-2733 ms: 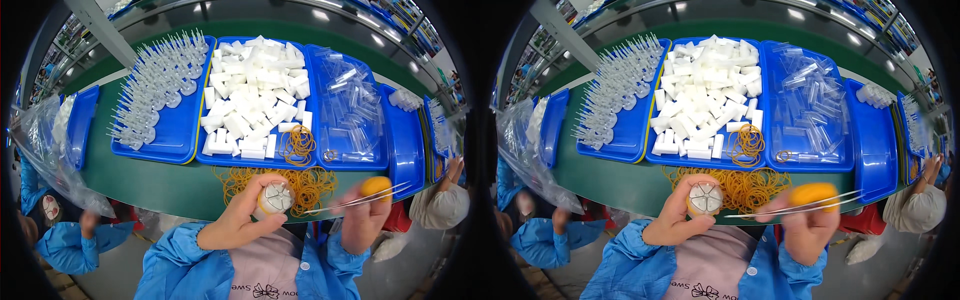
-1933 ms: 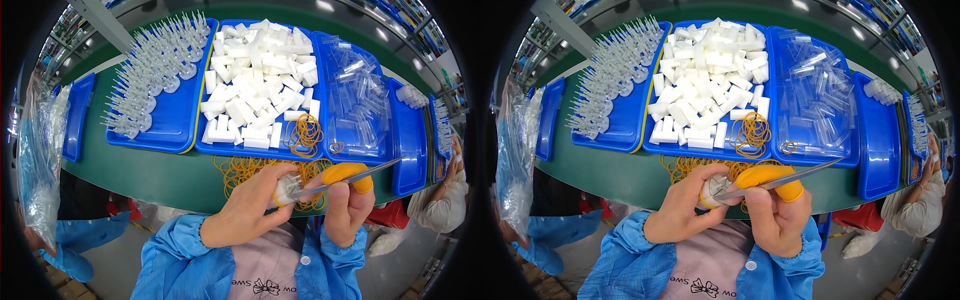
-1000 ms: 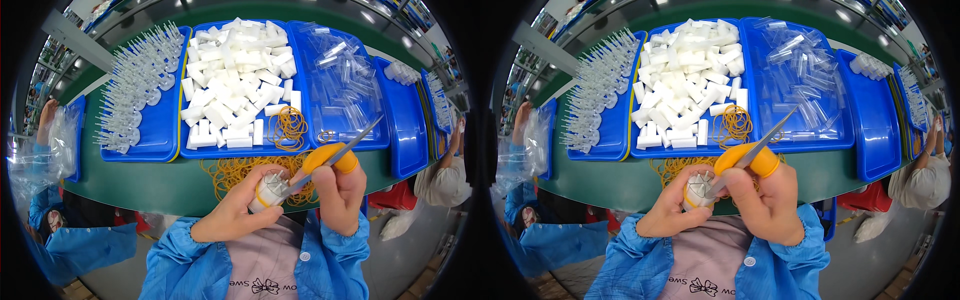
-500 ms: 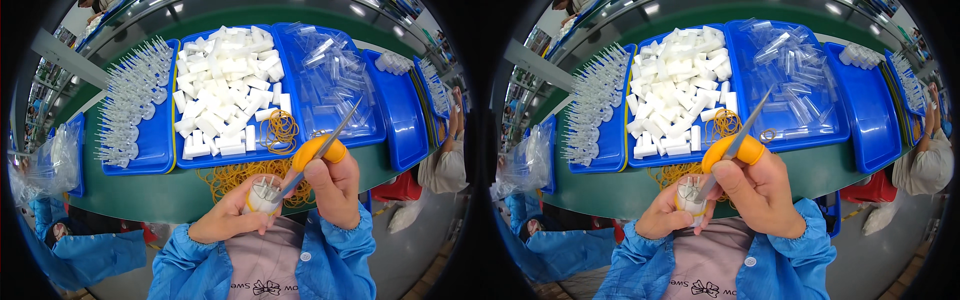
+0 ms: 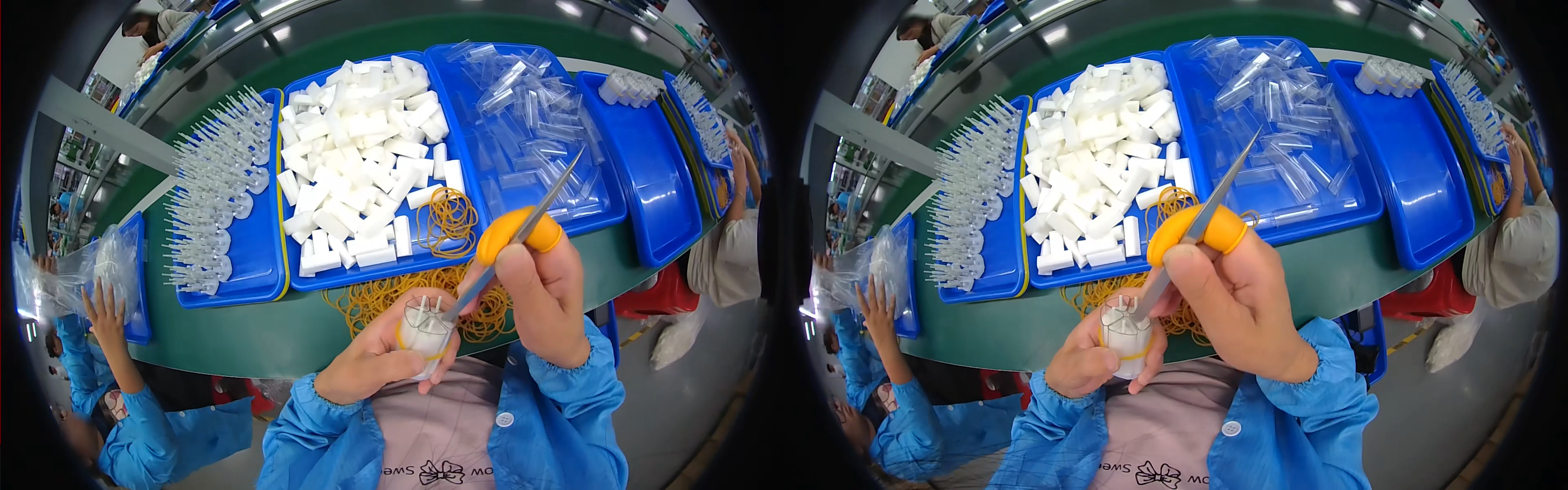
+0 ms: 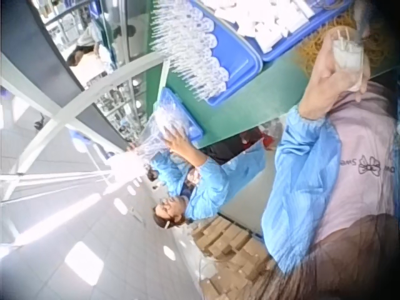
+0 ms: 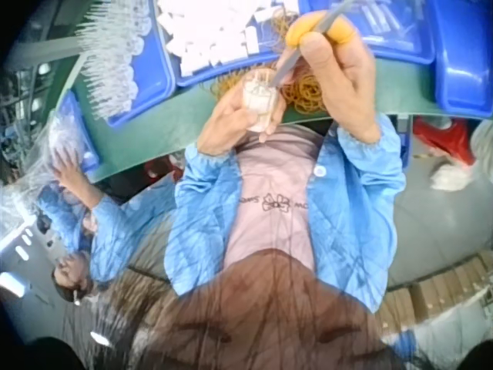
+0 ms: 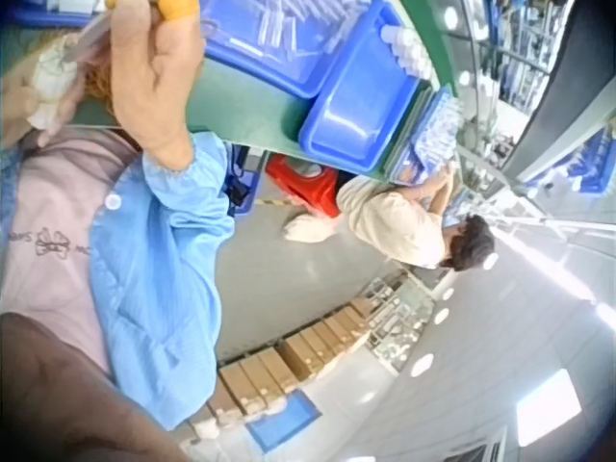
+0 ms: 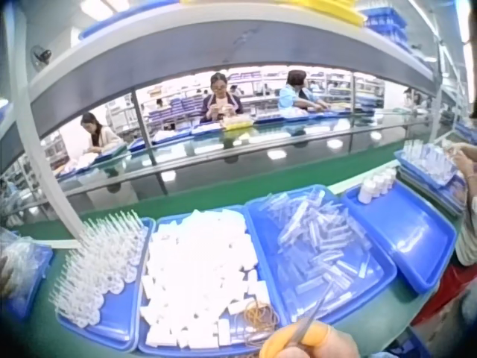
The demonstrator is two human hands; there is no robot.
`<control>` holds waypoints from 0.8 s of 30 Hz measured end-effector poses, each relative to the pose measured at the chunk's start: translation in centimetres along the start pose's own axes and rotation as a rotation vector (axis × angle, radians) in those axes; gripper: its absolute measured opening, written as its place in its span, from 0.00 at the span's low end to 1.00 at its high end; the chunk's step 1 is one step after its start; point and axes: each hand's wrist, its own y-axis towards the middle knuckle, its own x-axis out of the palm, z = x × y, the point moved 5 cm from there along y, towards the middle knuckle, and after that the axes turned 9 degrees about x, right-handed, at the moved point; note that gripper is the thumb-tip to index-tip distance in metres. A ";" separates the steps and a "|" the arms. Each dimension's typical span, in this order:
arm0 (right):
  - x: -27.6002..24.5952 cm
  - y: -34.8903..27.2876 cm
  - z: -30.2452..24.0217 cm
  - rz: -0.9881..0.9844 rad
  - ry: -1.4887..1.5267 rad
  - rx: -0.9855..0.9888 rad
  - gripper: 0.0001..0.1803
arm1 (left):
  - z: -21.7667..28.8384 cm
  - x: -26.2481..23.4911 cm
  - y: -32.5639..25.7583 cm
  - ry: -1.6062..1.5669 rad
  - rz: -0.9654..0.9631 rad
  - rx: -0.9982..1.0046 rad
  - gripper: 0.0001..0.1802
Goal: The person assembles medical supplies by inserting white foam cylinders into clear plastic tubes. They use yellow rubber bands to secure the foam inside the tubes and use scissors to trim the excess band. The person works at a green table with blue trays containing the components.
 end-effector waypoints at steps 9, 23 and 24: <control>0.0 0.4 0.6 -0.083 -0.082 0.191 0.14 | 0.0 0.1 0.6 -0.012 0.006 0.001 0.34; -2.0 -1.1 -1.3 0.271 0.093 -0.125 0.08 | 0.1 -0.3 0.6 -0.012 0.075 0.096 0.36; -3.3 -1.5 -2.0 0.311 0.009 -0.161 0.09 | 0.2 -0.8 0.4 0.023 0.110 0.166 0.36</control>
